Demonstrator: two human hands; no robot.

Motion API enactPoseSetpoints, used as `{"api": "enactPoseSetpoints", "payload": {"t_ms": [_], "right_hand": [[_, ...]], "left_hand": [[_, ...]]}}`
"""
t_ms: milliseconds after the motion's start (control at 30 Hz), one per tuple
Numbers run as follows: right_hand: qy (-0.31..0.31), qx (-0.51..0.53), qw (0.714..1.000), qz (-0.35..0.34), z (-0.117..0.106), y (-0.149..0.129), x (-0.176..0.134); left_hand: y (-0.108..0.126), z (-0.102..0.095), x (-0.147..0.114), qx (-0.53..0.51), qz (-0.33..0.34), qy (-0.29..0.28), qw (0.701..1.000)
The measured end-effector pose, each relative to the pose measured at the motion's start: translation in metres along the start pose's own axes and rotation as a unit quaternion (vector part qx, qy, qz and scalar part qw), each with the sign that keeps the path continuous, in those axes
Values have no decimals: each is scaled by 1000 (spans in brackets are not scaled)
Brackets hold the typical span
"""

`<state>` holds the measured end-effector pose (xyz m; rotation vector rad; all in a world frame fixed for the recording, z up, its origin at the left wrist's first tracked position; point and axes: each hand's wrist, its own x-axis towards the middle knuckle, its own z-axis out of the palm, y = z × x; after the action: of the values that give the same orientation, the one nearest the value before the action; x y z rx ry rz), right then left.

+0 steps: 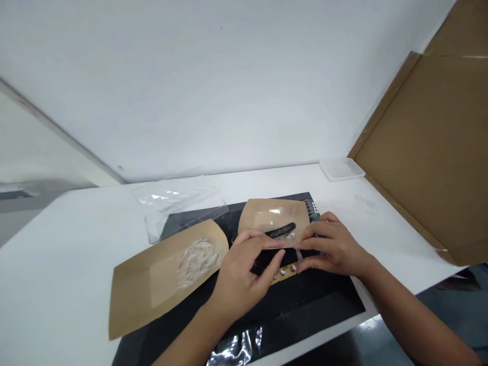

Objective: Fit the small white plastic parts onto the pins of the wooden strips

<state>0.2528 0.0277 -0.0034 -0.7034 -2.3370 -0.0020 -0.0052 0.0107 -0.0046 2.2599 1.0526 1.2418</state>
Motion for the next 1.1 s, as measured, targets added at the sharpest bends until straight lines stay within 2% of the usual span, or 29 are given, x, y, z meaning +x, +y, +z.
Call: {"api": "enactPoseSetpoints", "payload": {"t_ms": [67,133,333,467,900,1100], "right_hand": [[-35,6,999,14,-2,0,-10],[-63,7,998,28,-3,0,-16],[-95,17,994,41,-1,-1,-21],[-105,16,993,42,2,-1,-20],[-124,-4,991,57,3,0,-20],[-129,4,989,67,3,1,-22]], "left_hand": [[0,2,-1,29,63,-9,998],[-1,3,-2,44,97,-25,994],[-5,7,-3,37,156,-59,985],[-3,7,1,43,193,-50,979],[1,7,2,125,227,-76,963],[-2,8,-3,132,213,-102,963]]}}
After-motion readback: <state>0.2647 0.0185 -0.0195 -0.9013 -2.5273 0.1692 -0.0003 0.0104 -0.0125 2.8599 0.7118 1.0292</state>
